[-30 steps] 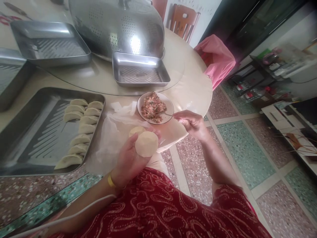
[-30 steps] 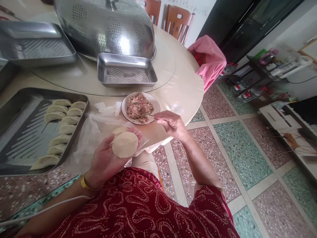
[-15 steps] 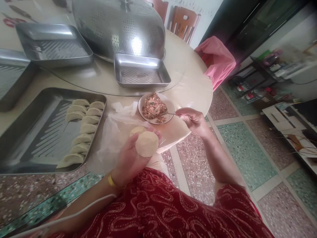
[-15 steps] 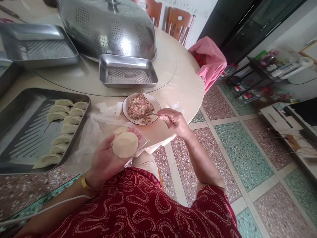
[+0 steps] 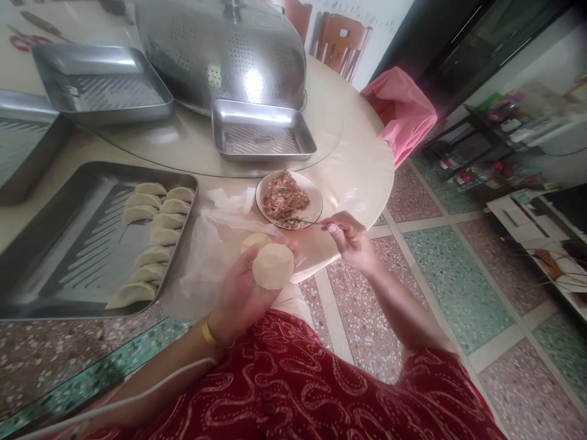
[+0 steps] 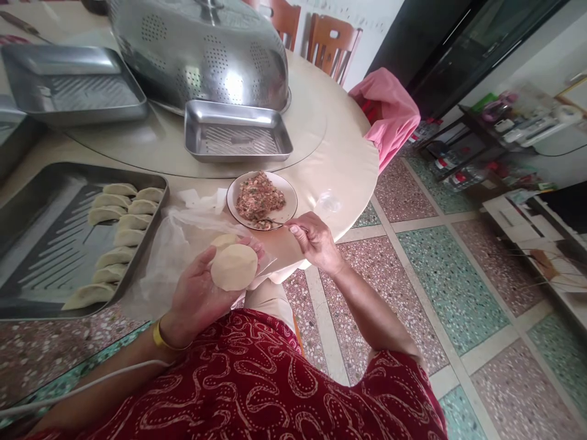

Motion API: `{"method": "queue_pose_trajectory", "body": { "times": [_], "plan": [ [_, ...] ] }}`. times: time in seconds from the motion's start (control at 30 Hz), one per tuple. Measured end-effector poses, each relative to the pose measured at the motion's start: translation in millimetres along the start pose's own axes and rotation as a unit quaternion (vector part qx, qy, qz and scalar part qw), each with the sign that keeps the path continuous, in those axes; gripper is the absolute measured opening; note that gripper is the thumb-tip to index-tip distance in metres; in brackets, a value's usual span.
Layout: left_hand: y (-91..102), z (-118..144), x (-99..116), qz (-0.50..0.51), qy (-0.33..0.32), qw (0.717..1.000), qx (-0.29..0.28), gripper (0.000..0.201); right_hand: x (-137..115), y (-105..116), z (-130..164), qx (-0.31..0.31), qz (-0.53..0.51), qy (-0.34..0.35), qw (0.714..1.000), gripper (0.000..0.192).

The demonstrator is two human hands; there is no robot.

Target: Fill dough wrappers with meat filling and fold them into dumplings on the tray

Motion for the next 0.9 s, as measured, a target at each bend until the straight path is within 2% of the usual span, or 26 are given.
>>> {"method": "queue_pose_trajectory", "body": {
  "times": [0.17, 0.3, 0.4, 0.5, 0.6, 0.7, 0.77, 0.9],
  "plan": [
    [0.9, -2, -3, 0.002, 0.008, 1.000, -0.006, 0.037, 9, -3, 6, 0.052, -0.050, -0.088, 0.994, 0.030],
    [2.5, -5, -6, -0.006, 0.011, 1.000, 0.009, 0.033, 31, -7, 1, 0.092, -0.122, -0.185, 0.971, 0.037],
    [0.9, -6, -9, -0.017, 0.018, 1.000, 0.015, 0.033, 52, -16, -9, 0.085, -0.195, -0.254, 0.943, 0.038],
    [-1.8, -6, -8, -0.013, 0.015, 1.000, 0.018, 0.035, 64, -21, -17, 0.051, -0.232, -0.288, 0.928, 0.044],
    [-3.1, -6, -6, -0.007, 0.008, 1.000, 0.020, 0.035, 56, -8, -20, 0.040, -0.207, -0.252, 0.945, 0.044],
    [-3.5, -8, -4, -0.004, 0.007, 1.000, 0.013, 0.033, 31, 17, -17, 0.060, -0.124, -0.158, 0.978, 0.033],
    [-1.8, -9, -4, -0.004, 0.009, 1.000, 0.015, 0.033, 12, 26, -11, 0.057, -0.103, -0.100, 0.988, 0.026],
    [2.3, -10, -3, -0.006, 0.016, 1.000, 0.013, 0.036, -4, 23, -3, 0.021, -0.086, -0.054, 0.995, 0.022]
  ]
}}
Point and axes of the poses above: each hand's wrist, its own z-axis away from the middle knuckle, its own y-axis out of the back of the hand, x = y × z, the point moved 7 cm from there along -z, towards the middle knuckle, and after that the axes turned 8 degrees about z, right-handed, at the moved point
